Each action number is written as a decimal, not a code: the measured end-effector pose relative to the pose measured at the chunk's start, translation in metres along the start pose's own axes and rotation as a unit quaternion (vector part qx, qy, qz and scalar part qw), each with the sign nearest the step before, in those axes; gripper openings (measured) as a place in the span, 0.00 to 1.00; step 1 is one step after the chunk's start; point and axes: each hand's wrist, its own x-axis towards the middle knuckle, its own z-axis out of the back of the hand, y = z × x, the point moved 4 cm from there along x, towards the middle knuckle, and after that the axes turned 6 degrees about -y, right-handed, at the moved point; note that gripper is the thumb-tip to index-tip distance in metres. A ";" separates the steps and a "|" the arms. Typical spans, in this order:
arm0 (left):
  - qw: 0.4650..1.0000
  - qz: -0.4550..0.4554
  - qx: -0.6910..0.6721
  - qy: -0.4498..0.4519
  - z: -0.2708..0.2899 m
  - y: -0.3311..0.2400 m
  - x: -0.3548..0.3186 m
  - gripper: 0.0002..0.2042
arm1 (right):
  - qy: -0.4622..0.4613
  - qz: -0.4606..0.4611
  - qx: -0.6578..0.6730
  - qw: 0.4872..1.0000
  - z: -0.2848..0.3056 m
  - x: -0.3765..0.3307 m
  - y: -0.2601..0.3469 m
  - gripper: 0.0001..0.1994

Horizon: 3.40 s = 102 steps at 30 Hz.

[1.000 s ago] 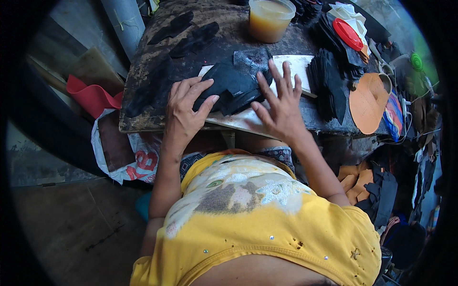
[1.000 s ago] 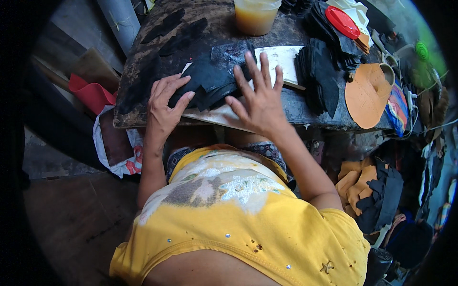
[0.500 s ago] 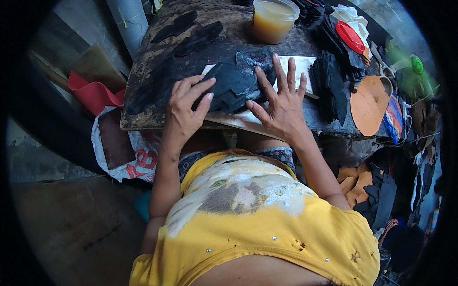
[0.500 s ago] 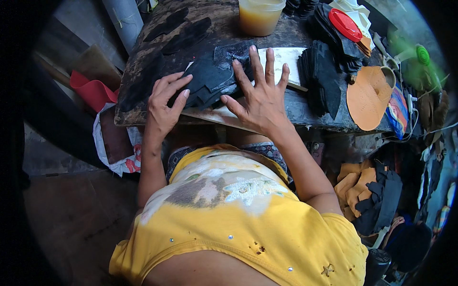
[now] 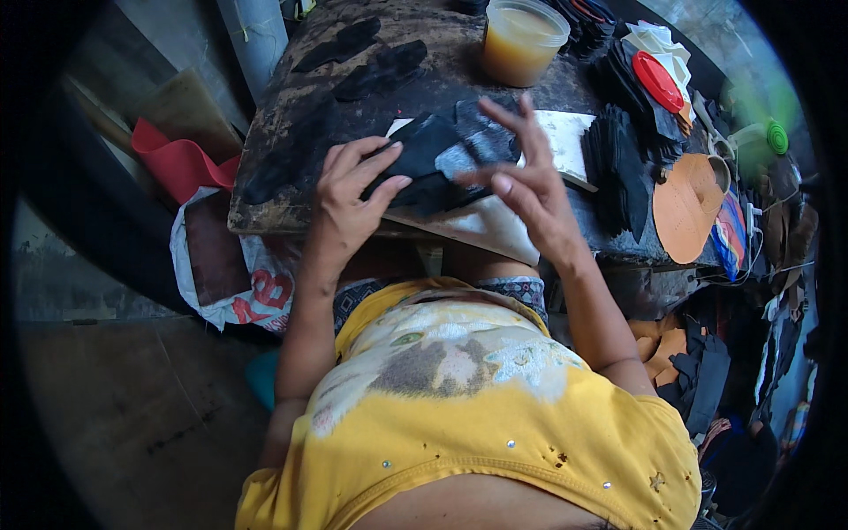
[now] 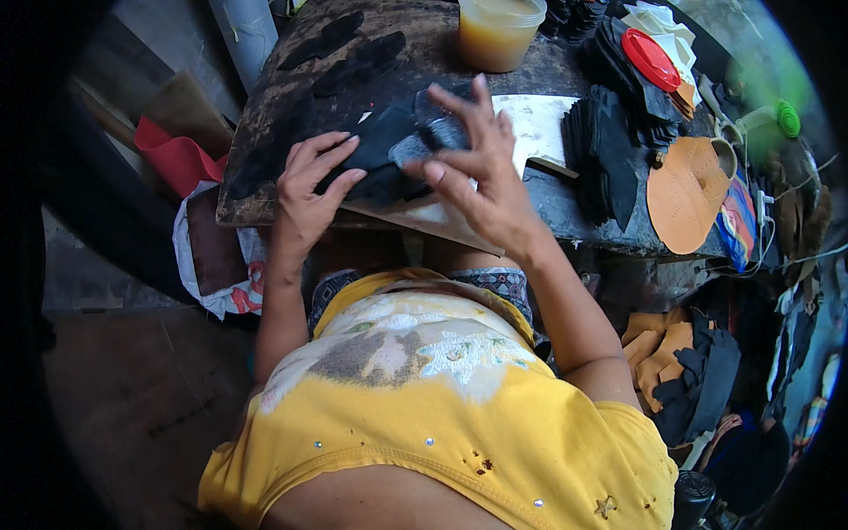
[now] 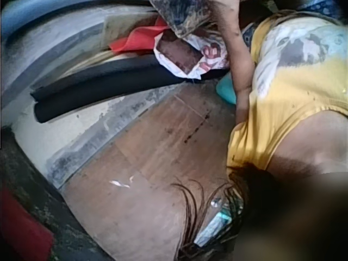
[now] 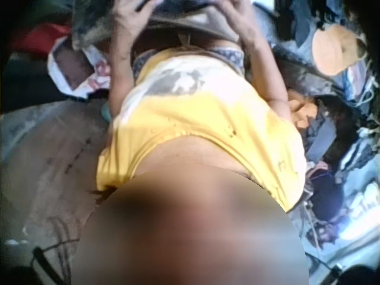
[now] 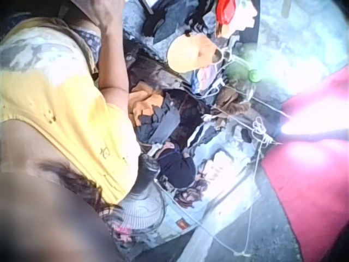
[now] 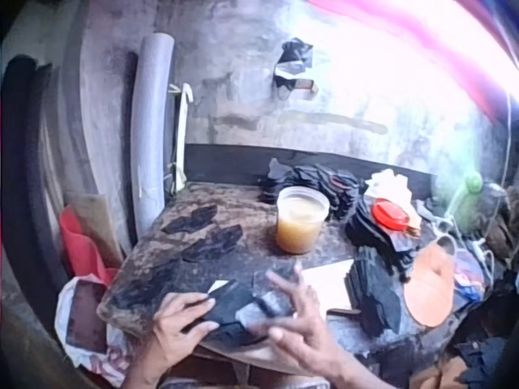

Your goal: The person repeatedly applies a liquid from a plastic container onto black leather pieces using a brush, then rubs the liquid into the surface with their fingers. The person handles multiple leather pieces one at a time, placing them on a white board on the table.

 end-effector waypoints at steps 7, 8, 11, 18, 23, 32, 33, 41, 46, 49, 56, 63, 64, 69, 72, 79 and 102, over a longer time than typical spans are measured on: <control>0.999 -0.027 0.022 0.005 -0.010 -0.007 0.004 0.17 | -0.039 0.000 -0.325 0.945 -0.030 0.011 -0.001 0.35; 1.000 -0.015 0.016 0.008 -0.009 -0.005 0.002 0.17 | -0.035 -0.010 -0.355 0.934 -0.033 0.006 0.003 0.35; 0.999 0.029 -0.029 0.004 -0.006 0.002 -0.002 0.20 | -0.003 -0.010 -0.359 0.933 -0.042 -0.009 0.019 0.36; 0.984 0.094 -0.154 0.015 -0.007 0.015 -0.007 0.29 | -0.013 -0.043 -0.356 0.934 -0.035 -0.005 0.016 0.38; 0.961 0.126 -0.247 0.011 -0.007 0.024 -0.010 0.34 | 0.052 -0.005 -0.369 0.928 -0.041 0.017 0.007 0.45; 0.953 0.125 -0.275 -0.008 -0.011 0.030 -0.016 0.37 | 0.090 -0.002 -0.356 0.930 -0.040 0.035 -0.004 0.45; 0.953 0.126 -0.276 -0.008 -0.011 0.030 -0.016 0.37 | 0.098 -0.007 -0.353 0.931 -0.040 0.034 -0.004 0.44; 0.940 0.136 -0.312 0.016 -0.008 0.032 -0.017 0.38 | 0.086 0.057 -0.341 0.935 -0.043 0.030 0.006 0.26; 0.945 0.132 -0.299 0.012 -0.009 0.036 -0.018 0.38 | 0.096 0.086 -0.312 0.941 -0.051 0.031 0.012 0.23; 0.945 0.139 -0.297 0.012 -0.010 0.036 -0.018 0.36 | 0.116 0.093 -0.235 0.961 -0.048 0.030 0.016 0.21; 0.980 0.076 -0.181 0.043 -0.001 0.027 -0.011 0.27 | 0.029 0.036 -0.256 0.965 -0.020 -0.003 0.019 0.24; 0.975 0.099 -0.194 -0.036 0.000 0.011 -0.011 0.19 | 0.036 0.043 -0.337 0.940 -0.038 -0.013 0.018 0.27; 0.985 0.074 -0.146 -0.059 0.001 0.008 -0.010 0.14 | 0.028 0.054 -0.336 0.940 -0.036 -0.009 0.019 0.28; 0.993 0.064 -0.100 -0.029 0.000 0.008 -0.006 0.12 | -0.016 0.042 -0.345 0.938 -0.031 0.015 0.009 0.27; 0.984 0.102 -0.140 -0.034 -0.002 0.012 0.002 0.10 | 0.025 0.015 -0.337 0.941 -0.043 0.017 0.005 0.26; 0.986 0.145 -0.080 0.022 -0.014 0.023 0.020 0.11 | 0.035 0.040 -0.369 0.928 -0.008 0.004 0.007 0.24; 0.961 0.095 -0.251 -0.059 0.009 0.000 0.064 0.04 | -0.021 -0.030 0.094 0.995 0.012 0.004 -0.003 0.14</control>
